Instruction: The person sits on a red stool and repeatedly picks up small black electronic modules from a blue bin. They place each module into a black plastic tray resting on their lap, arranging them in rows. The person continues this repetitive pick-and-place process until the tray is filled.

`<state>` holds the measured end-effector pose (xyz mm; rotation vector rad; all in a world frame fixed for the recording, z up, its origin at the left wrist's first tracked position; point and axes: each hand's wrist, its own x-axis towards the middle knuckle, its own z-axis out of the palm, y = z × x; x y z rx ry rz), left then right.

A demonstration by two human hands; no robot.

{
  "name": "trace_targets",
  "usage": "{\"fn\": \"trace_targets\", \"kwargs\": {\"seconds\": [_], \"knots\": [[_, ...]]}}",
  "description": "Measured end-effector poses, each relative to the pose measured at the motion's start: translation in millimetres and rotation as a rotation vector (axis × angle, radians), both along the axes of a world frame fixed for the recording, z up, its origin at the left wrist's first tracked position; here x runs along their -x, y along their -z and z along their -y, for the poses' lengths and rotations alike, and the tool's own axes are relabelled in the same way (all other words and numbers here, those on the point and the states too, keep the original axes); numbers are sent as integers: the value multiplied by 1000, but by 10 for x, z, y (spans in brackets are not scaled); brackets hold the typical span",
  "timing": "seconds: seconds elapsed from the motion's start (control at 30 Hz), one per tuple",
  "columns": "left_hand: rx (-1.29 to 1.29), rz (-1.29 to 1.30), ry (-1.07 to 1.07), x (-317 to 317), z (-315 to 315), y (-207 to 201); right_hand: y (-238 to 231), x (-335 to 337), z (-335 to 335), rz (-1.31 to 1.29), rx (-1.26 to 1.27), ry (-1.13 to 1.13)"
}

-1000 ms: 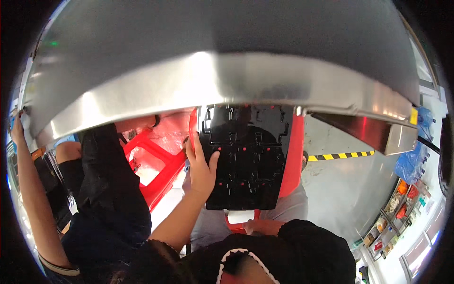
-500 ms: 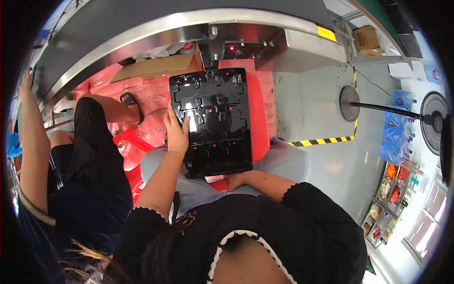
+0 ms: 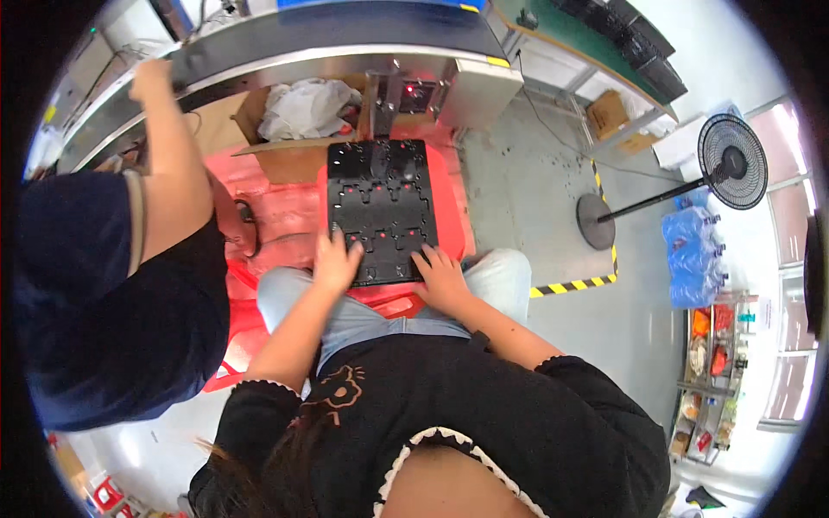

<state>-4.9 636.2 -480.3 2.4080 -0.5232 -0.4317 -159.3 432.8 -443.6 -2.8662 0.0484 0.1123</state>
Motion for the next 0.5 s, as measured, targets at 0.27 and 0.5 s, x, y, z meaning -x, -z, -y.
{"fn": "trace_targets", "kwargs": {"seconds": [0.27, 0.5], "knots": [[-22, -35, 141, 218, -274, -7, 172, 54, 189, -150, 57, -71], [-5, 285, 67, 144, -475, -218, 118, 57, 317, 87, -70, -28]]}}
